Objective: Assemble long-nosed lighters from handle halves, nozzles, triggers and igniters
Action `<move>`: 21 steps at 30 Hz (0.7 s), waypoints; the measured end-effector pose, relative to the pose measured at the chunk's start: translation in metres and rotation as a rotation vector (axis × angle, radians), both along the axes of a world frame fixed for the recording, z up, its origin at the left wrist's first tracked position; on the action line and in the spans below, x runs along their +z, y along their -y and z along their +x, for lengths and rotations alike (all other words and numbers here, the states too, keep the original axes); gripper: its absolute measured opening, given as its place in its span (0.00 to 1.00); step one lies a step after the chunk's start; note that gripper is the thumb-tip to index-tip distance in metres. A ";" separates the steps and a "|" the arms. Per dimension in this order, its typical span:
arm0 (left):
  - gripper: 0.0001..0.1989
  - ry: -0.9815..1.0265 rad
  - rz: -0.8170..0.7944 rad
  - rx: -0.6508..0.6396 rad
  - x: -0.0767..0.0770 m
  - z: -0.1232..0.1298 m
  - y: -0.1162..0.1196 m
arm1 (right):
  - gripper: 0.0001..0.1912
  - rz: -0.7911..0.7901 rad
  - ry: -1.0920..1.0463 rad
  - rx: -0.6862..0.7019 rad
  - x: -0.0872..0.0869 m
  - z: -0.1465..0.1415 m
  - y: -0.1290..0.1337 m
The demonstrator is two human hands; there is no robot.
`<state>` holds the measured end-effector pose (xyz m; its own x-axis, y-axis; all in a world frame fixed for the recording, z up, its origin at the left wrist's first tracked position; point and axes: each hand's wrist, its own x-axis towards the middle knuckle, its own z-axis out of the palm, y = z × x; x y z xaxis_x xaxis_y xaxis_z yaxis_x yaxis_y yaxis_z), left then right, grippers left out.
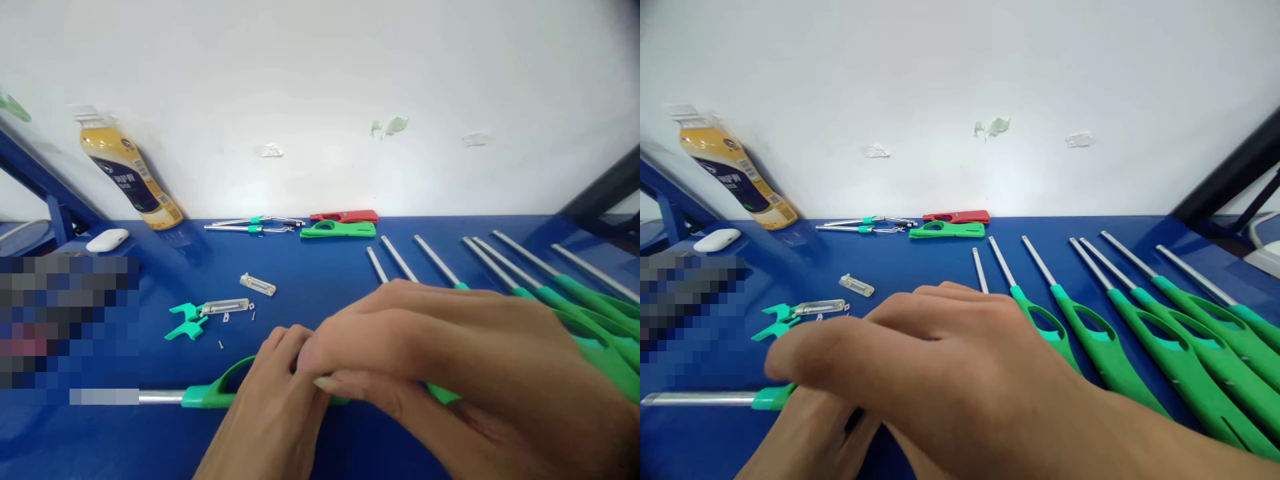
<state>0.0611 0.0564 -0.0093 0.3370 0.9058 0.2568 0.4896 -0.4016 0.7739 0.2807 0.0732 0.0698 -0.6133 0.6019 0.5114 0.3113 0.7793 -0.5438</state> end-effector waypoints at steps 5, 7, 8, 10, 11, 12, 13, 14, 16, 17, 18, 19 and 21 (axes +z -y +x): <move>0.15 -0.277 0.245 0.021 -0.001 -0.006 0.006 | 0.11 0.005 -0.047 -0.064 0.001 -0.007 -0.005; 0.14 -0.380 0.371 0.014 0.000 -0.013 0.011 | 0.13 0.066 0.002 -0.111 0.004 -0.010 -0.005; 0.14 -0.398 0.417 0.011 0.000 -0.016 0.013 | 0.14 0.095 0.020 -0.130 0.005 -0.012 -0.005; 0.14 -0.414 0.500 0.008 -0.003 -0.025 0.016 | 0.16 0.134 0.034 -0.155 0.004 -0.013 -0.004; 0.15 -0.420 0.532 0.006 -0.005 -0.029 0.017 | 0.17 0.149 0.035 -0.165 0.003 -0.013 -0.003; 0.16 -0.427 0.555 0.003 -0.008 -0.033 0.018 | 0.17 0.162 0.036 -0.173 0.002 -0.013 -0.002; 0.17 -0.437 0.564 0.000 -0.010 -0.036 0.019 | 0.18 0.171 0.036 -0.179 0.000 -0.013 -0.001; 0.17 -0.446 0.569 -0.002 -0.011 -0.038 0.019 | 0.17 0.177 0.035 -0.181 -0.001 -0.013 0.000; 0.18 -0.468 0.568 -0.003 -0.014 -0.042 0.020 | 0.16 0.180 0.018 -0.177 -0.002 -0.012 0.002; 0.18 -0.478 0.568 -0.004 -0.015 -0.042 0.020 | 0.14 0.175 -0.003 -0.168 -0.003 -0.012 0.002; 0.18 -0.486 0.568 -0.006 -0.015 -0.043 0.020 | 0.14 0.164 -0.027 -0.154 -0.002 -0.012 0.002; 0.18 -0.489 0.574 -0.004 -0.016 -0.043 0.021 | 0.14 0.156 -0.057 -0.141 -0.002 -0.013 0.001; 0.19 -0.497 0.579 0.004 -0.017 -0.042 0.022 | 0.15 0.150 -0.124 -0.125 -0.002 -0.016 0.000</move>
